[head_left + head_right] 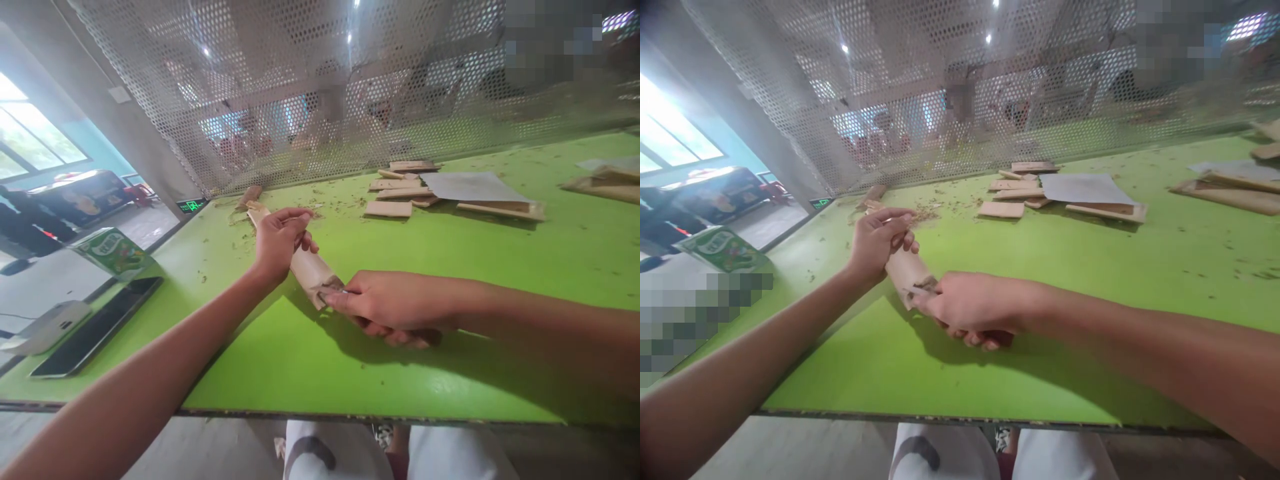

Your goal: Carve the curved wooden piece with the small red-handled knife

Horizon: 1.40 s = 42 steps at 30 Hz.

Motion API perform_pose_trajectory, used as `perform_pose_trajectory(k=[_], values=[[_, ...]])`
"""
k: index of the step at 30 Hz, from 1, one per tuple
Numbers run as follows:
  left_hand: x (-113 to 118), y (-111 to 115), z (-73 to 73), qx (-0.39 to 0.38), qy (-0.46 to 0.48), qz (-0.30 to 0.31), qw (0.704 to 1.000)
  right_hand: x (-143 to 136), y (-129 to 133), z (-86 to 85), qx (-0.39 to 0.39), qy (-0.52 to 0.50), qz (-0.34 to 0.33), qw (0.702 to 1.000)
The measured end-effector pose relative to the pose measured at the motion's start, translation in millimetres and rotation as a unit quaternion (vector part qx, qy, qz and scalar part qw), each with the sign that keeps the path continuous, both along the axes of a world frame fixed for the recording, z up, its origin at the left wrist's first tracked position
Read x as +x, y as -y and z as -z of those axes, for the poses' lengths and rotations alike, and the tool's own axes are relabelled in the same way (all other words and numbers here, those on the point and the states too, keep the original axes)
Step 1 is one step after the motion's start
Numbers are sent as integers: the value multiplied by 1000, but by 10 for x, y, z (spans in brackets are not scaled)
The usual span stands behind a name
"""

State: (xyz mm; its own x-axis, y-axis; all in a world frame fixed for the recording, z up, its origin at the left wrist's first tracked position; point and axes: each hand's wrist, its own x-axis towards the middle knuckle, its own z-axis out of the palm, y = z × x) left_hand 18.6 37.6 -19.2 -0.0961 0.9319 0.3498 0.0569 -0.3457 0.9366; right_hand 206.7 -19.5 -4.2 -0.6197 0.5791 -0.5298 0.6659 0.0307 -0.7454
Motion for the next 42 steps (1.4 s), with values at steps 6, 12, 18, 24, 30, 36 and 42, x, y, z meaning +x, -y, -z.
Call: perform_pose_trajectory(k=[6, 12, 18, 24, 30, 36, 42], values=[[-52, -61, 9, -4, -23, -29, 999, 46, -21, 42, 120, -8, 18, 993], [-44, -18, -12, 6, -24, -84, 996, 157, -188, 101, 384, 25, 43, 922], [19, 95, -71, 139, -166, -174, 961, 218, -293, 115, 429, 37, 29, 902], [40, 129, -24, 62, -378, -138, 913, 266, -362, 146, 434, 114, 33, 893], [55, 216, -90, 16, -438, -123, 890, 371, -488, 143, 461, 197, 37, 865], [98, 255, -148, -8, -519, -33, 854, 437, -603, 104, 468, 247, 64, 846], [120, 267, -153, -36, -474, -29, 879, 503, -716, 89, 474, 249, 36, 844]])
